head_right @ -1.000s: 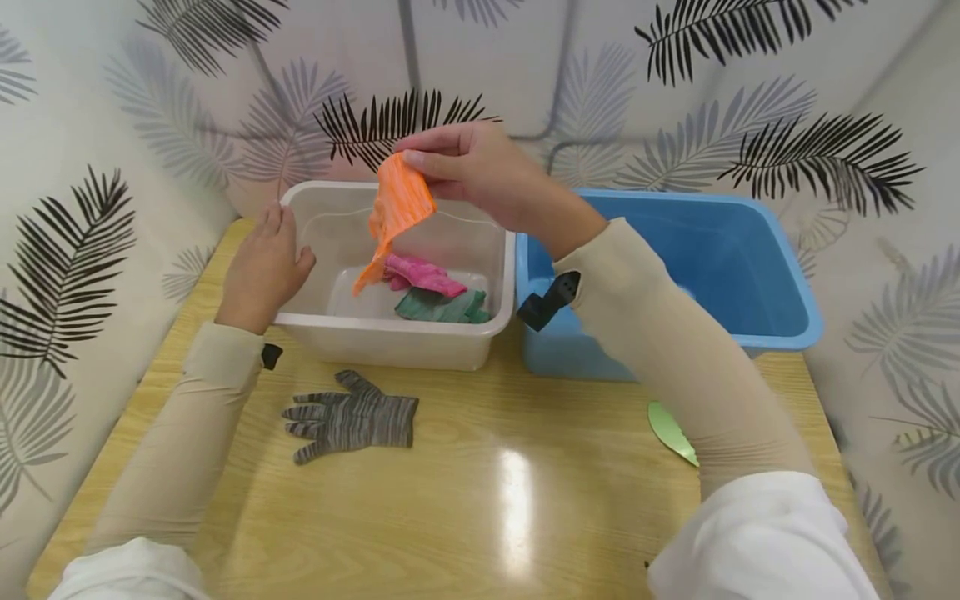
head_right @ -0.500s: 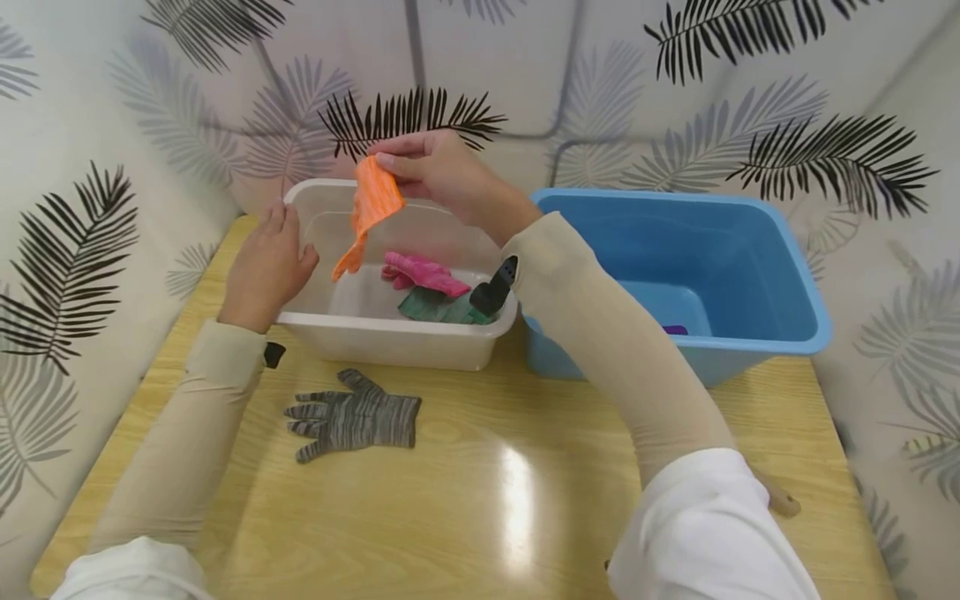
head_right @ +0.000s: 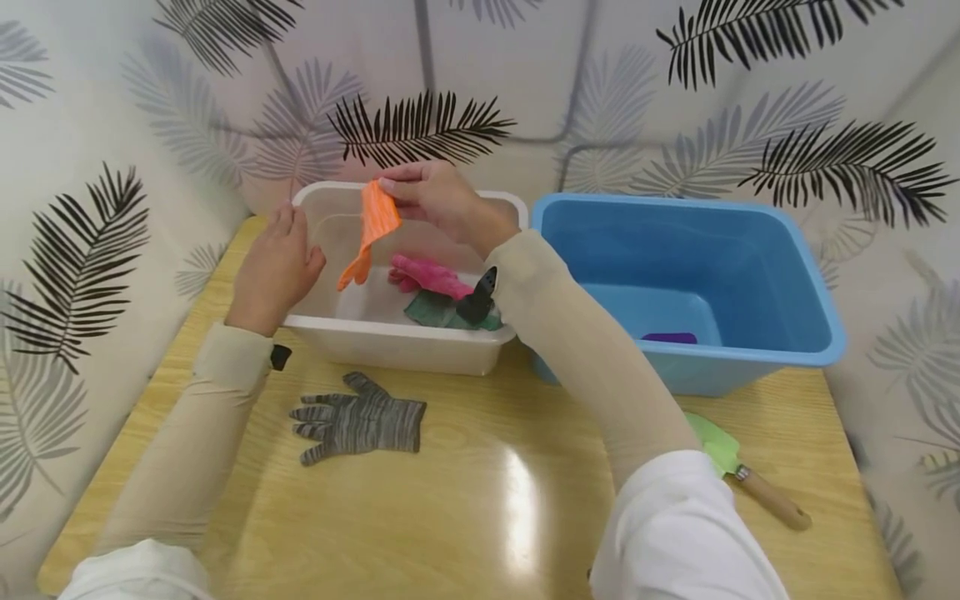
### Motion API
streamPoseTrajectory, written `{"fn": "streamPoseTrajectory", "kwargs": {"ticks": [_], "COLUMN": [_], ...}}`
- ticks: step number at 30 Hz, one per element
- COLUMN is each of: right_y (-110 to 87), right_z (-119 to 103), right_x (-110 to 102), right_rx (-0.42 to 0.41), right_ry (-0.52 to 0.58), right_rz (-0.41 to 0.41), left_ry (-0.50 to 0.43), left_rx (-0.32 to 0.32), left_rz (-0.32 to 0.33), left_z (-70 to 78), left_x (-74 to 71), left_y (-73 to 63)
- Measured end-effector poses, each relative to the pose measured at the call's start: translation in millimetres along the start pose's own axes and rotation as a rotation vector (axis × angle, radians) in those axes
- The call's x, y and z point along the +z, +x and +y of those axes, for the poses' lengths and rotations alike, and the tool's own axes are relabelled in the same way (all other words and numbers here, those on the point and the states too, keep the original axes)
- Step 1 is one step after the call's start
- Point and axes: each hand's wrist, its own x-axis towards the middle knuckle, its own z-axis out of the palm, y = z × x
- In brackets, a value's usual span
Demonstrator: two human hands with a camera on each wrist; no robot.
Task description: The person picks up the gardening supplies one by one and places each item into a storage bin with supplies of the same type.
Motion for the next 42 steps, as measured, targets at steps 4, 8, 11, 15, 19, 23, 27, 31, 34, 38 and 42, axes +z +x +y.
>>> {"fn": "streamPoseTrajectory", "kwargs": {"ticks": [4,8,11,15,19,23,27,31,34,38,42], "right_y": [9.6,19.2,23.7,25.5,23.8,22.9,23.5,24.4,24.3,24.1,24.8], "right_z": [10,22,29,34,36,38,40,42,43,44,46], "right_x": [0,-3,-4,-3,0,2,4,4,4,5,5], "right_rx": [0.03,0.057,0.078,0.099,0.125,0.174,0.208,0.244,0.258,0.271,0.272], "right_ry": [-0.011,-0.028,-0.051,-0.072,-0.046,-0.025,-0.041,-0.043,-0.052,-0.087,-0.101], "right_rz": [0.015,0.031,0.031,0.018,0.016,-0.008,-0.021,-0.033,-0.034,-0.017,-0.003], "left_ry": [0.004,0.001,0.003,0.01,0.007,0.007,0.005,0.008,0.013,0.013,0.005], "left_rx": [0.007,0.01,0.005,-0.005,0.0,0.01,0.004,0.007,0.016,0.017,0.015], "left_rz": [0.016,0.016,0.004,-0.011,-0.01,-0.001,-0.008,-0.004,0.009,0.013,0.009], "left_z": [-0.5,-0.8,-1.2,-1.7,-1.5,-1.6,-1.0,-0.8,-0.8,-0.7,-0.4], "left_x": [1.9,2.8,3.3,2.9,2.8,3.1,2.1,1.0,0.5,0.4,0.4], "left_y": [-0.6,-0.1,0.1,0.4,0.4,-0.1,-0.4,-1.2,-1.4,-1.3,-0.7]}}
